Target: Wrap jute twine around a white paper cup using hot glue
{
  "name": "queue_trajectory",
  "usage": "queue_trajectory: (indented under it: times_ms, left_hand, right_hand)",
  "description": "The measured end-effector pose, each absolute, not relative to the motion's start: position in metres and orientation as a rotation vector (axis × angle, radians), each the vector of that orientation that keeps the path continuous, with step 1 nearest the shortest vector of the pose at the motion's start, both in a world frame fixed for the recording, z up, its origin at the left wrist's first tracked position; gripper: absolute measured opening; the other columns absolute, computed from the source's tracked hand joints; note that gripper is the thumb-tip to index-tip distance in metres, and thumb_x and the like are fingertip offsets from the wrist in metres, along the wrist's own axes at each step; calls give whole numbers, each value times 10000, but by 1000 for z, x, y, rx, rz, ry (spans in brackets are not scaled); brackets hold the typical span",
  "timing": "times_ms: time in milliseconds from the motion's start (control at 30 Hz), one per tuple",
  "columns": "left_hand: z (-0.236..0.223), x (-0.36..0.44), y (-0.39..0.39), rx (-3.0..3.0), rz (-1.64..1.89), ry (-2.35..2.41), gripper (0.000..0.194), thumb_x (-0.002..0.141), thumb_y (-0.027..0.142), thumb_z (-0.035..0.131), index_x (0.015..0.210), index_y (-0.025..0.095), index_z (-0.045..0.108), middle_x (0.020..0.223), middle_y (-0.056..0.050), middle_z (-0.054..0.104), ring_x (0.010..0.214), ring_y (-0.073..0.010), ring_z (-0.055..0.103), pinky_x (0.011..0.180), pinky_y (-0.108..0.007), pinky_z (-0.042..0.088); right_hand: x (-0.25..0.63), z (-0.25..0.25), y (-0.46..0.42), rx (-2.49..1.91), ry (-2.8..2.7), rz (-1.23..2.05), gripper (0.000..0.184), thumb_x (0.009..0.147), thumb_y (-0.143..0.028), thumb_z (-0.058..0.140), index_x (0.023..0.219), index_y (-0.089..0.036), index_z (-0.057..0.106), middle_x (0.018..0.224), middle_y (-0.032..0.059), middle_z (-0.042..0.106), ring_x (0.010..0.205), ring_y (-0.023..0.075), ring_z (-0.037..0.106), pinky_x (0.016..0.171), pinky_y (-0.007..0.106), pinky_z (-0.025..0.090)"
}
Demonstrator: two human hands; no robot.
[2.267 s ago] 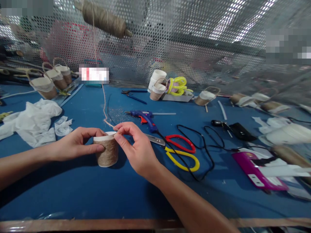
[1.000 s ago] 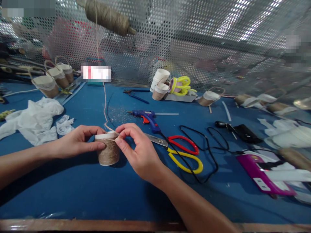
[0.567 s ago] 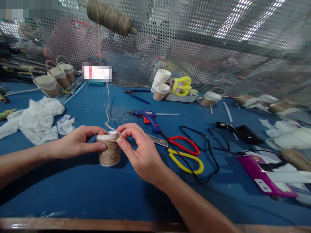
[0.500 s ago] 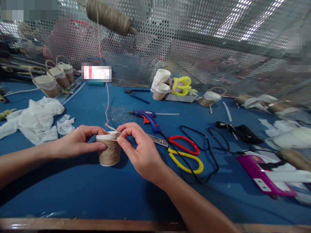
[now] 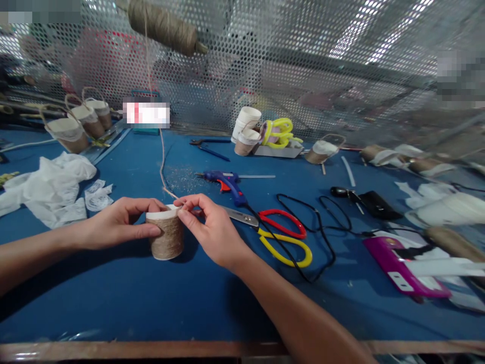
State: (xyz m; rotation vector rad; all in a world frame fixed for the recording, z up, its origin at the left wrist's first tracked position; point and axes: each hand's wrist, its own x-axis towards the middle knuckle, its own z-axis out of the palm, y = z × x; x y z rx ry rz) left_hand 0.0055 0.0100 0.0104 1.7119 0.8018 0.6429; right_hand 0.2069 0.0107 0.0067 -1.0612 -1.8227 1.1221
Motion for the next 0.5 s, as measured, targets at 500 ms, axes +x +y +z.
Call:
queue_trajectory:
  times_ms: [500]
  left_hand:
    - [7, 5, 13, 1709, 604, 833, 204, 768, 290, 593, 864, 110, 580, 879, -61, 619, 813, -181, 555, 749, -305, 435]
  right_hand:
    - [212, 9, 16, -1061, -1873, 1172, 107, 831, -278, 521, 767, -205, 478, 967, 56, 610, 914, 158, 585, 826, 339, 472]
